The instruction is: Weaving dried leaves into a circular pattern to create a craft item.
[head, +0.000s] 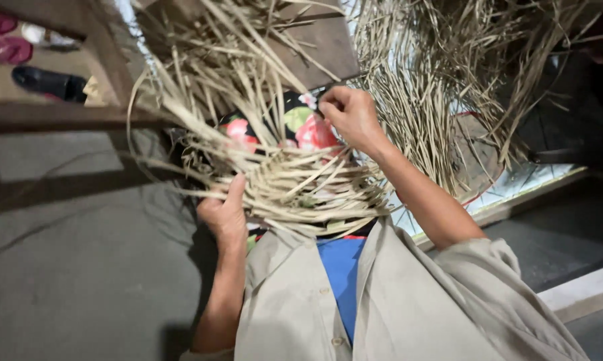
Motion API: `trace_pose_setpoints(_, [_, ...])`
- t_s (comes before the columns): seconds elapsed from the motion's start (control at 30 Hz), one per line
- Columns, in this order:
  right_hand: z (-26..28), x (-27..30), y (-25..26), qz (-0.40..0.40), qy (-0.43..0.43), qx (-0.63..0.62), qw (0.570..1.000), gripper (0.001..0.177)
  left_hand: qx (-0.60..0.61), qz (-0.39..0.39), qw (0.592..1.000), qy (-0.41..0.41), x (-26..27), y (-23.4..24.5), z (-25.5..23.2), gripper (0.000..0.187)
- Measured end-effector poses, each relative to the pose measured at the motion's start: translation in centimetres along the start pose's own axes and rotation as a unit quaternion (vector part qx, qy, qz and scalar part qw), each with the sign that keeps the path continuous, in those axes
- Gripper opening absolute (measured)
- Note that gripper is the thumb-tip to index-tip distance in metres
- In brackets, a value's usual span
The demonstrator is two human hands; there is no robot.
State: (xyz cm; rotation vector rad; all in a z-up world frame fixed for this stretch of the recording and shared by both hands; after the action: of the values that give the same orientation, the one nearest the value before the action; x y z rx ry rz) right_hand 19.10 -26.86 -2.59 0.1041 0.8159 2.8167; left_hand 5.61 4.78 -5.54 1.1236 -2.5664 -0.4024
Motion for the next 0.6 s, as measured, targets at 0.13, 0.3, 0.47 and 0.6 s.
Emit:
trace_pose_setpoints(0.13, [-3.8,-2.6,0.2,-0.078,-0.063,-0.049,0.994,0.013,-0.004,-0.005,1.000,0.012,-0.1,-0.4,-1.7,0.016])
trace_pose_setpoints(0.3, [-7.5,-10.9,2.2,-0.180,-0.003,-0.025,0.983,0.014,-0.063,-0.004,0.997,-0.037,1.4,-1.6,-6.7,0.030])
trace_pose_setpoints(0.47, [-9.5,-16.6,-0.2,-0.133,0.106,0.000,0.985,0.026,-0.056,-0.003,0.998,-0.018,1.3,-1.9,-6.5,0.030])
trace_pose_setpoints(0.6, [-9.3,-15.9,0.6,-0.036,-0.108,-0.016,0.993,0.017,-0.043,0.001,0.999,-0.014,1.5,-2.1,-6.9,0.019])
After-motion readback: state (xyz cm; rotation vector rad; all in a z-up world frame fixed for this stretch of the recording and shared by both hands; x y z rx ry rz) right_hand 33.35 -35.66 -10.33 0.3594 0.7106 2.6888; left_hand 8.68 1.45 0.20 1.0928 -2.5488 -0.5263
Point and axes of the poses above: each hand's wrist, its own x-axis away from the middle knuckle, its own y-axis out of the back of the hand, z = x × y, the point moved 8 cm from there along -x, towards the middle knuckle, and after that the axes turned 15 degrees about -z, right-handed, at the moved point
